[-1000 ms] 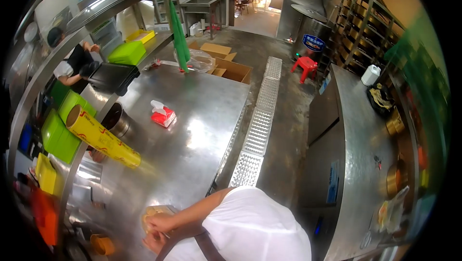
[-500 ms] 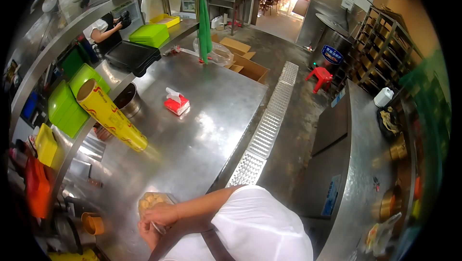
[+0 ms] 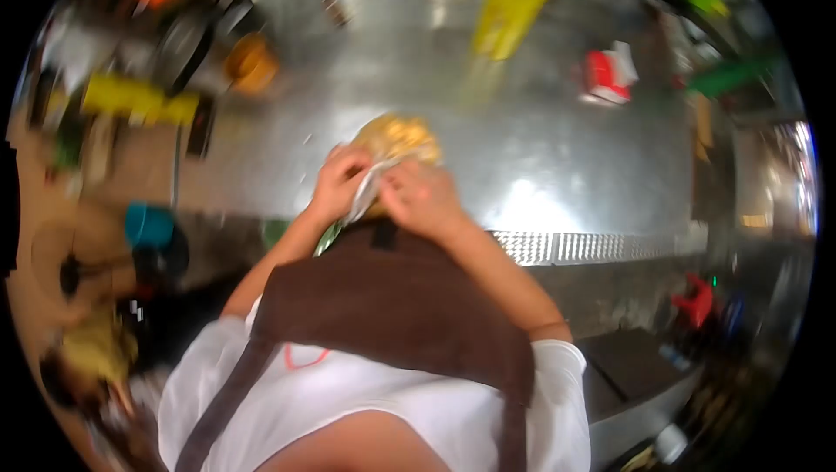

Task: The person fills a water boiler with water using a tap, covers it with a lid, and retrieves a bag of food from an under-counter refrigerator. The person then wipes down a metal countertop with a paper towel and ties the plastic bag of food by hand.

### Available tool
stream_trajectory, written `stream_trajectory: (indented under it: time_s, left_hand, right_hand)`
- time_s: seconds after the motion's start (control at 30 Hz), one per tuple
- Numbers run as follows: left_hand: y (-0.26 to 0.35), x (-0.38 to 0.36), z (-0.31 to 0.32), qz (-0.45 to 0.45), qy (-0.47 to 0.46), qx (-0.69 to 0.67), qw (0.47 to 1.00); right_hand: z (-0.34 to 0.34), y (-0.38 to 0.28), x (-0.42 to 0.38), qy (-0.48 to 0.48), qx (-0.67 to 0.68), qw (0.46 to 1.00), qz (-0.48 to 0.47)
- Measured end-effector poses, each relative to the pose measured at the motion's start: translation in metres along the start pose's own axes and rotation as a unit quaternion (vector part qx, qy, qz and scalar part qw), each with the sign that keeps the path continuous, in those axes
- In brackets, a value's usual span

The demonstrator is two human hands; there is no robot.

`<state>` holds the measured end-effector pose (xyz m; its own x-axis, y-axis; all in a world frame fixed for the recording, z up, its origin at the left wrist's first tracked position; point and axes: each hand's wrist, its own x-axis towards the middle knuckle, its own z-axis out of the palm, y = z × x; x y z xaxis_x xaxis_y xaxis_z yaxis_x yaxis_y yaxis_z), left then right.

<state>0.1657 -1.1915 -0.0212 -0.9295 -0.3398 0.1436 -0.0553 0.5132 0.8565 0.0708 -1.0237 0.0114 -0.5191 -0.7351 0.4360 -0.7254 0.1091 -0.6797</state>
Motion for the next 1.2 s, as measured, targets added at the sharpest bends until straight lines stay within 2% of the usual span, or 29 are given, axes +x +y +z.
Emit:
stream_trajectory:
  time_s: [0.07,0.1,0.17,0.27,0.4,0.47,0.53,0.57,0.7,0.9,0.97,1.1,1.17,1.2]
  left_hand:
    - [-0.011,-0.001,0.005,0.017,0.027,-0.026,0.999]
    - [-0.013,-0.005,0.002,0.005,0.036,-0.026,0.999]
    - [-0.005,-0.002,0.004,-0.026,-0.004,-0.069,0.997]
    - [-0.004,0.000,0.003,-0.012,0.005,-0.071,0.997]
    - [-0.011,0.000,-0.001,-0.024,-0.012,-0.082,0.996]
    - [0.000,0.005,-0.007,-0.046,0.010,-0.098,0.994]
    - [0.008,0.013,-0.016,0.061,0.021,0.081,0.995]
    - [0.010,0.016,-0.018,0.092,0.008,0.083,0.992]
    - [0.015,0.024,-0.020,0.097,-0.055,0.091,0.990]
    - [0.024,0.032,-0.028,0.077,-0.108,0.108,0.985]
    - [0.029,0.032,-0.028,0.038,-0.129,0.094,0.986]
    - [0.035,0.028,-0.021,0.042,-0.126,0.112,0.985]
    - [0.035,0.025,-0.019,-0.027,-0.106,0.080,0.991]
    - [0.032,0.025,-0.019,-0.027,-0.108,0.081,0.991]
  right_hand:
    - [0.010,0.005,-0.003,-0.065,-0.013,0.994,0.082]
    - [0.014,0.001,-0.001,-0.078,-0.007,0.994,0.079]
    - [0.013,-0.001,0.004,-0.013,0.002,0.995,0.098]
    - [0.018,0.006,0.016,-0.045,0.002,0.998,0.052]
    - [0.022,0.022,0.016,-0.084,0.023,0.994,0.070]
    - [0.023,0.026,0.015,-0.100,0.025,0.991,0.088]
    - [0.022,0.027,0.016,-0.101,0.029,0.990,0.091]
    - [0.022,0.028,0.016,-0.103,0.034,0.990,0.092]
    - [0.021,0.026,0.018,-0.102,0.031,0.989,0.100]
    - [0.019,0.026,0.020,-0.125,0.037,0.985,0.112]
    - [0.019,0.026,0.021,-0.137,0.036,0.983,0.120]
    - [0.021,0.029,0.020,-0.130,0.027,0.983,0.124]
    - [0.018,0.027,0.022,-0.135,0.039,0.982,0.126]
    - [0.018,0.028,0.022,-0.133,0.040,0.982,0.127]
